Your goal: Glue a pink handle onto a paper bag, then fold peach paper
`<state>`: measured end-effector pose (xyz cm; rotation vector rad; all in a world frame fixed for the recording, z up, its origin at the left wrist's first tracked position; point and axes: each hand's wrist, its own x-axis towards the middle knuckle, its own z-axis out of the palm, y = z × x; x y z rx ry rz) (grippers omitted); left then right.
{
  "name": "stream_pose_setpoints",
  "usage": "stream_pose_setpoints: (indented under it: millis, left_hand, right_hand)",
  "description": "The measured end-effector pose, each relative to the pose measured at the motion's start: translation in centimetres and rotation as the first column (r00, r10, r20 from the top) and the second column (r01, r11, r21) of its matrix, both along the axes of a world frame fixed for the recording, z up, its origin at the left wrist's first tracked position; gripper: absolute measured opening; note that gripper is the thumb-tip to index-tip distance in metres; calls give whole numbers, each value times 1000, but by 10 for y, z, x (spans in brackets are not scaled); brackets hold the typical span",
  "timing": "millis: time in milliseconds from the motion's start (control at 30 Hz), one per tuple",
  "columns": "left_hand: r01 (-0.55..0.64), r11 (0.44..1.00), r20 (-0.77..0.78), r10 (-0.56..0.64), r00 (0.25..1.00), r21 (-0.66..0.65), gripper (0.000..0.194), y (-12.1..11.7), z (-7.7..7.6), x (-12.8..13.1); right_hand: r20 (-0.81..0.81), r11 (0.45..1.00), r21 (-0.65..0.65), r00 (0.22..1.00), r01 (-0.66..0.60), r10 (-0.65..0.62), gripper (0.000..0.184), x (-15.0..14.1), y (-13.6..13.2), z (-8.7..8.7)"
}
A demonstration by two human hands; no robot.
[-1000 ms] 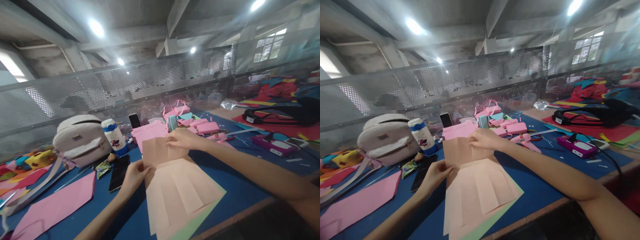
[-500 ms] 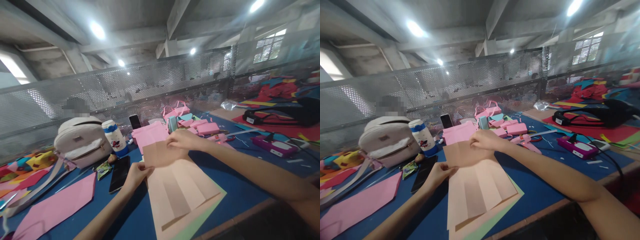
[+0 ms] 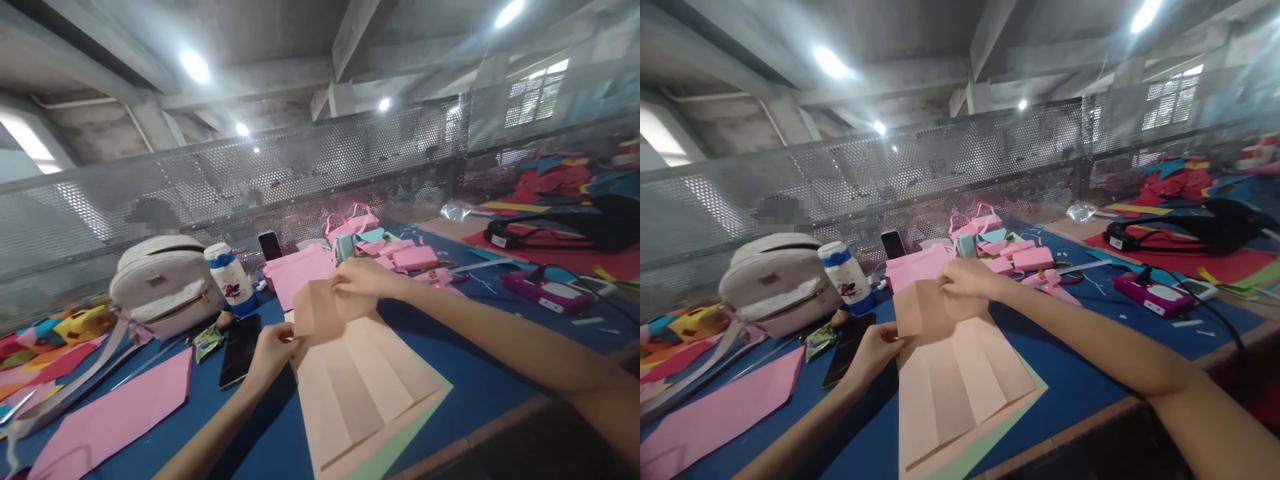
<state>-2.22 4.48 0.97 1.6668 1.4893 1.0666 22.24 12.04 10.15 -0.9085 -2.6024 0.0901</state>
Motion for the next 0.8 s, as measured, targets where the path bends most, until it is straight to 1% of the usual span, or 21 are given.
stream_pose_setpoints:
  millis: [167,267,367,467,500,567,633,733,800]
  left_hand:
    - [28,1000,-74,-27,997,14,30,0,2,-1]
    - [33,999,-85,-33,996,3,32,0,5,-1]
    - [29,999,-72,-30,997,-20,33,3,14,-2]
    - [11,999,-27,-12,1000,-36,35,7,26,-4]
    - [6,999,-3,-6,1000,-44,37,7,30,-6]
    - [2,997,44,2,999,-73,50,4,36,-8]
    - [4,993,71,4,997,-121,58,-3,37,-12]
    - [16,979,71,-1,998,-205,47,-17,34,-18]
    - [29,963,69,-11,998,-268,41,-25,31,-23]
  right_hand:
    - [11,1000,-9,1000,-6,6,15,-3,0,1]
    - [-2,1000,-26,1000,-14,14,14,-4,0,2]
    - [-38,998,-65,999,-24,22,12,-5,0,4]
    - [-101,991,-134,995,-24,10,10,-2,5,4]
    - [-127,987,-161,992,-18,-3,13,0,7,3]
    - [-182,977,-214,982,3,-43,19,5,11,1]
    - [-235,963,-267,967,31,-96,20,13,12,-3]
    - [-292,937,-347,943,50,-158,18,26,9,-9]
    - [-309,915,-402,934,42,-178,17,34,5,-14]
